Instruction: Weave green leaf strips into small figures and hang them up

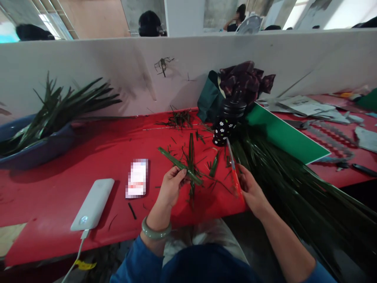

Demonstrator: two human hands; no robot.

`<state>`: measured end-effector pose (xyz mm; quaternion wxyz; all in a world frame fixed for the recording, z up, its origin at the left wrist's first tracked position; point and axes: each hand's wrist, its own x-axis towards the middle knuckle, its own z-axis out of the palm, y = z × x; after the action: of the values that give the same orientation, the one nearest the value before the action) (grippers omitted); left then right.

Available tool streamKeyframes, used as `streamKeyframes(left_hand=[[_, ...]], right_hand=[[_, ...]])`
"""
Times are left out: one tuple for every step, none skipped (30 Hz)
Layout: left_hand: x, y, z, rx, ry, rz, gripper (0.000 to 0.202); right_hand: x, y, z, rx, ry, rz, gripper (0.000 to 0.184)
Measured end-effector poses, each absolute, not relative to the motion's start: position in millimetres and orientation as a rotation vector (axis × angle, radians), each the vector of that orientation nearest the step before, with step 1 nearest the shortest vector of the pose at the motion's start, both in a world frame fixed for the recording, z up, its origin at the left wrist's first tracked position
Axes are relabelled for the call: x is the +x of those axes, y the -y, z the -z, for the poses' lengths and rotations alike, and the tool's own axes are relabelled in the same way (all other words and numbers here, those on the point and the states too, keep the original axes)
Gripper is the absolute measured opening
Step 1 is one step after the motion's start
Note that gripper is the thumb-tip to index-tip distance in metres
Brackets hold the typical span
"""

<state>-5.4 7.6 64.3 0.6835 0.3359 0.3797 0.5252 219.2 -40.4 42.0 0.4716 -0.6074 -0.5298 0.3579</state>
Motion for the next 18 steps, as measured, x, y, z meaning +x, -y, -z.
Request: streamKeyframes(left_hand=[[-5, -7, -67, 0.746, -0.845, -1.195, 0.010], [-4, -6, -71, 0.738, -0.840, -1.214, 0.010], [-3, -5, -74, 0.729, -0.836, -1.230, 0.010], [-2, -4, -77, 0.720, -0.833, -1.245, 0.010], [-1, -3, -80, 0.711, -0.829, -1.259, 0.010], [-1, -2, -83, 0.706, -0.826, -1.270, 0.010], [-2, -1, -85, 0.703, -0.824, -1.283, 0.011], [-2, 0, -87, 0.700, -0.826, -1.297, 0.012], [-3, 1, -88, 0.698, -0.834, -1.310, 0.012], [-4, 2, -89, 0.696, -0.843, -1.323, 0.013], [-5, 3, -90, 0.694, -0.855, -1.331, 0.013], [-5, 3, -91, 0.696, -0.867, -1.332, 0.013], [-5, 4, -91, 0.703, -0.877, -1.325, 0.013], [-5, 5, -92, 0.715, -0.883, -1.314, 0.013], [-4, 6, -93, 0.729, -0.885, -1.301, 0.013], [-3, 6, -93, 0.741, -0.885, -1.290, 0.014], [-1, 7, -93, 0.751, -0.883, -1.284, 0.014], [0, 7, -93, 0.755, -0.879, -1.284, 0.013]], right_hand=[[212, 47, -48, -1.466, 1.304, -0.920, 0.067], [205, 54, -54, -1.469, 1.327, -0.956, 0.063], [199, 60, -59, -1.474, 1.361, -0.999, 0.059], [194, 65, -62, -1.480, 1.397, -1.024, 0.056], [190, 70, -65, -1.482, 1.461, -1.032, 0.054], [188, 74, -66, -1.481, 1.550, -1.019, 0.054], [188, 77, -66, -1.484, 1.652, -0.979, 0.057], [189, 80, -66, -1.494, 1.765, -0.925, 0.059], [190, 82, -66, -1.510, 1.869, -0.865, 0.062], [192, 84, -65, -1.529, 1.947, -0.811, 0.063], [193, 85, -65, -1.548, 1.990, -0.777, 0.063], [195, 86, -65, -1.564, 2.014, -0.755, 0.062], [196, 86, -65, -1.573, 2.031, -0.739, 0.060], [196, 86, -65, -1.577, 2.048, -0.725, 0.059], [196, 86, -65, -1.576, 2.065, -0.711, 0.059], [196, 86, -65, -1.574, 2.082, -0.696, 0.059], [196, 86, -66, -1.572, 2.098, -0.681, 0.060], [196, 86, -66, -1.568, 2.113, -0.666, 0.061]])
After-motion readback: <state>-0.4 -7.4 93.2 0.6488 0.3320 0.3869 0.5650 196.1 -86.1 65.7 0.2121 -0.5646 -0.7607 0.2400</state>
